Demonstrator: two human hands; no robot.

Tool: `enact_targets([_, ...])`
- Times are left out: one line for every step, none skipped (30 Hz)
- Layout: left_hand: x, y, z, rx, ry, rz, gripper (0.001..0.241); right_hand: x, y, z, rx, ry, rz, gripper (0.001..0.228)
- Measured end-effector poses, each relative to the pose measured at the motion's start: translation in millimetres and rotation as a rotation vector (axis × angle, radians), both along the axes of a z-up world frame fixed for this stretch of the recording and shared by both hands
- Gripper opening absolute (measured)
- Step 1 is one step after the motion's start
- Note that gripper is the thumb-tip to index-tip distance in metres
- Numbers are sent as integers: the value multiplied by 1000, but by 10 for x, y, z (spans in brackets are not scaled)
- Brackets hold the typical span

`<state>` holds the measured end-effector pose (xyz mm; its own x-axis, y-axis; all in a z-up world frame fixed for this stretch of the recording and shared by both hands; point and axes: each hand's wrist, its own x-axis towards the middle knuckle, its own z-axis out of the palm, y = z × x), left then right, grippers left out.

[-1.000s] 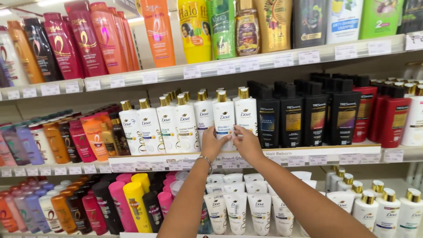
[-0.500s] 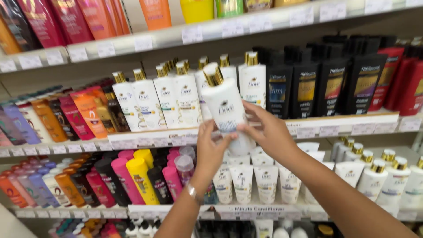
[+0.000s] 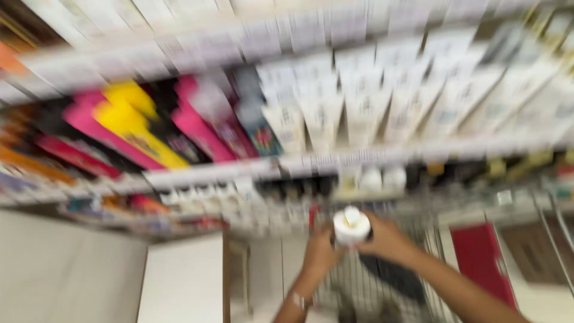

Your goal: The person is selecting and organizing shampoo and conditioner bottles on a store shelf, placing some into a shopping cart.

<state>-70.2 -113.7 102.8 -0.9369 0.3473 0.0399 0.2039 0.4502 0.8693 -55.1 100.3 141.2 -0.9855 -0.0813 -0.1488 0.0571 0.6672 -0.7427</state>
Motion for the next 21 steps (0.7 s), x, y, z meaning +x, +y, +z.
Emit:
enact_targets([23,36,-117,-12,-75,-4,57,10,-10,-149,-12,-75,-4,93])
enact_targets([50,74,-247,5,-101,13,58,28,-17,-310,3,-40,12,90])
enact_targets([-10,122,-380,23,-112,29,58,-28,-16,-473,19,9,24,86])
enact_targets([57,129,-584,10,-172,23,58,37,-23,-732,6,-51,17,86])
enact_targets([13,184,-773,51,-155,48,54,-5,17,-965,-10,-24,22,81])
enact_targets([-24,238,-953,91,-139,74,50,-37,55,-1188,-27,2,26,76])
enact_targets([-49,285,-1150,93,-162,77,50,-64,76,-1362,-25,-21,28,76])
enact_targets([-72,328,-1339,77,-149,75,49,-90,94,-1529,-83,-11,38,71])
enact_targets([-164,365,-1527,61,-126,77,48,-190,107,-1699,-142,10,51,66])
enact_targets([-224,428,-1744,62,-138,82,48,-265,138,-1903,-141,-3,55,66])
enact_targets([-259,452,-1966,31,-198,112,50,-315,132,-2123,-112,-58,38,66])
enact_targets([-288,475,-2194,0,-257,142,51,-358,125,-2349,-83,-114,22,66])
enact_targets([-340,505,-2421,-7,-275,146,51,-409,128,-2538,-89,-132,25,66])
enact_targets([-384,531,-2651,-52,-282,165,50,-453,129,-2730,-95,-70,36,63])
enact_targets([-420,555,-2875,-99,-289,183,48,-489,127,-2915,-102,-7,46,61])
enact_targets([-426,563,-3118,-106,-306,186,48,-519,119,-3019,-108,-25,48,61])
enact_targets([-441,567,-3356,-119,-309,206,54,-559,110,-3117,-143,-89,38,60])
enact_targets([-442,567,-3585,-133,-311,227,61,-590,98,-3207,-177,-153,29,60])
enact_targets([-443,579,-3710,-139,-323,228,61,-609,95,-3270,-182,-166,30,60])
enact_targets([-435,589,-3826,-116,-339,238,63,-621,92,-3325,-125,-205,36,65])
enact_targets([-417,600,-3935,-94,-356,248,66,-624,89,-3372,-68,-244,42,71])
